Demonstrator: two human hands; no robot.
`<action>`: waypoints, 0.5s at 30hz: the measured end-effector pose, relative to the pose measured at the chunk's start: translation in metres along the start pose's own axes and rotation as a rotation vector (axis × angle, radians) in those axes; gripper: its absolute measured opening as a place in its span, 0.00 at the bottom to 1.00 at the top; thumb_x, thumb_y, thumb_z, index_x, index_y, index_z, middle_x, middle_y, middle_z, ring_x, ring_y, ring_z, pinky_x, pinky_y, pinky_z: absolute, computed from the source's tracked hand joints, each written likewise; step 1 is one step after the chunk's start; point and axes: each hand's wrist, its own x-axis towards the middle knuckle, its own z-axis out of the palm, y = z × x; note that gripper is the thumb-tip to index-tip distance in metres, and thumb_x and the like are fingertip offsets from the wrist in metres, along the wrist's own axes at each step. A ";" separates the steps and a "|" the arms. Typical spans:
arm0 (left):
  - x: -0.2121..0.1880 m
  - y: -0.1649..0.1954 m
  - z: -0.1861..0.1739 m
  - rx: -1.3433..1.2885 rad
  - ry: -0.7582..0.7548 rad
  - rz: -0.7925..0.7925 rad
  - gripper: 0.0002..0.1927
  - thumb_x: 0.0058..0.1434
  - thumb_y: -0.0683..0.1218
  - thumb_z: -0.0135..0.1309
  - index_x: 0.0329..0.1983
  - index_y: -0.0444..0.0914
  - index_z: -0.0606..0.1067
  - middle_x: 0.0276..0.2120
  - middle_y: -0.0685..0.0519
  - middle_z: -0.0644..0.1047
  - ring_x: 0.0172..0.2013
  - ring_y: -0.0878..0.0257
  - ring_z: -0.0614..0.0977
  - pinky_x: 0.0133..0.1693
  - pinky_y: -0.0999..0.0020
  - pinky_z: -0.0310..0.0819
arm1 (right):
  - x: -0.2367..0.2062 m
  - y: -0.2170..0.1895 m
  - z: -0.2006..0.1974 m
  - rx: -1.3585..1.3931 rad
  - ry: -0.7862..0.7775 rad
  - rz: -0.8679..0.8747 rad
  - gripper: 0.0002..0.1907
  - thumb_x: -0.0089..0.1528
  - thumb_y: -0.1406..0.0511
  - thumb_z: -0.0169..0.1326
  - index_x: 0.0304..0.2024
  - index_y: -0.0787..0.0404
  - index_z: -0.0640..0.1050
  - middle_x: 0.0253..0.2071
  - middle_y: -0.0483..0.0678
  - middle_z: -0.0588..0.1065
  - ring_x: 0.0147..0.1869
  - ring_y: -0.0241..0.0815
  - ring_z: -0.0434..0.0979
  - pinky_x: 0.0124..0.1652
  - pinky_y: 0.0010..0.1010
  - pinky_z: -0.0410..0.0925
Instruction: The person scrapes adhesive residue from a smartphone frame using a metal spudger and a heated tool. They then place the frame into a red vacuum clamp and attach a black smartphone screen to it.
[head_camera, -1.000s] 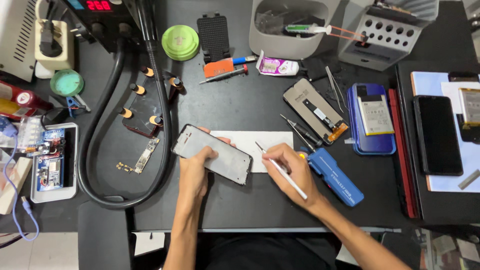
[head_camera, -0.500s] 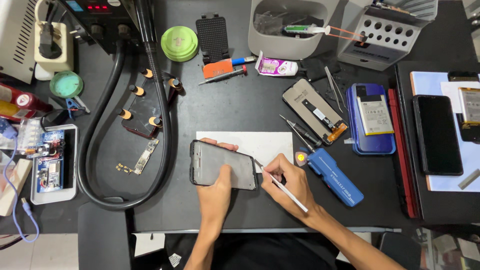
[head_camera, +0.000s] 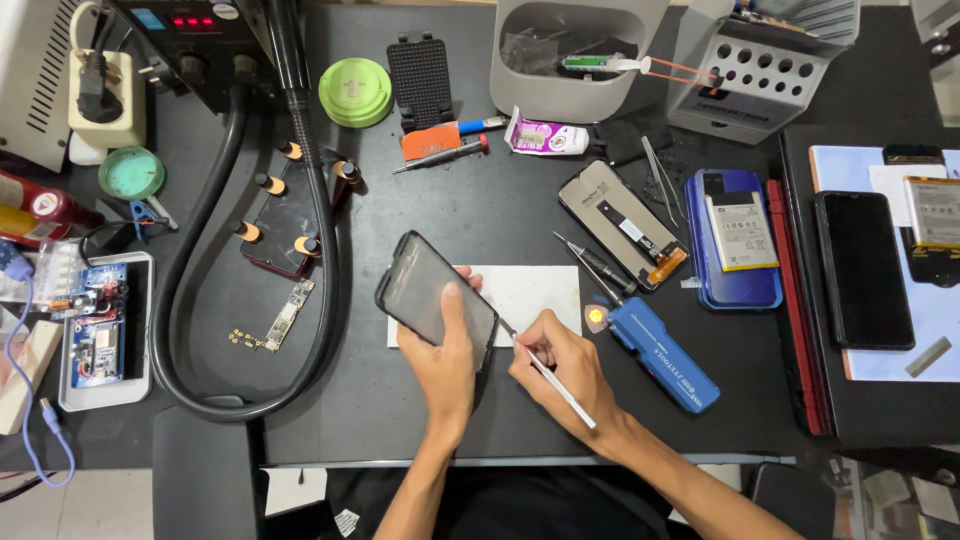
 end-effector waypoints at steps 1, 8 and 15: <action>0.002 -0.003 0.000 -0.023 0.020 -0.023 0.12 0.70 0.42 0.50 0.49 0.27 0.74 0.41 0.48 0.80 0.42 0.63 0.82 0.46 0.68 0.78 | 0.000 -0.001 0.001 -0.021 0.008 0.008 0.08 0.60 0.72 0.58 0.33 0.65 0.70 0.23 0.45 0.69 0.25 0.31 0.65 0.26 0.27 0.63; 0.026 -0.020 -0.006 -0.070 0.029 -0.130 0.12 0.69 0.44 0.50 0.45 0.27 0.74 0.35 0.46 0.80 0.34 0.61 0.83 0.38 0.67 0.80 | 0.000 0.000 0.006 -0.068 0.027 -0.068 0.08 0.60 0.72 0.57 0.37 0.67 0.70 0.30 0.52 0.73 0.29 0.40 0.76 0.33 0.31 0.71; 0.046 -0.029 -0.011 -0.055 -0.007 -0.222 0.12 0.67 0.43 0.50 0.41 0.25 0.75 0.27 0.43 0.81 0.26 0.59 0.83 0.31 0.65 0.81 | 0.002 0.006 0.006 -0.121 0.018 -0.151 0.08 0.60 0.74 0.57 0.38 0.67 0.70 0.32 0.53 0.73 0.31 0.44 0.77 0.35 0.32 0.72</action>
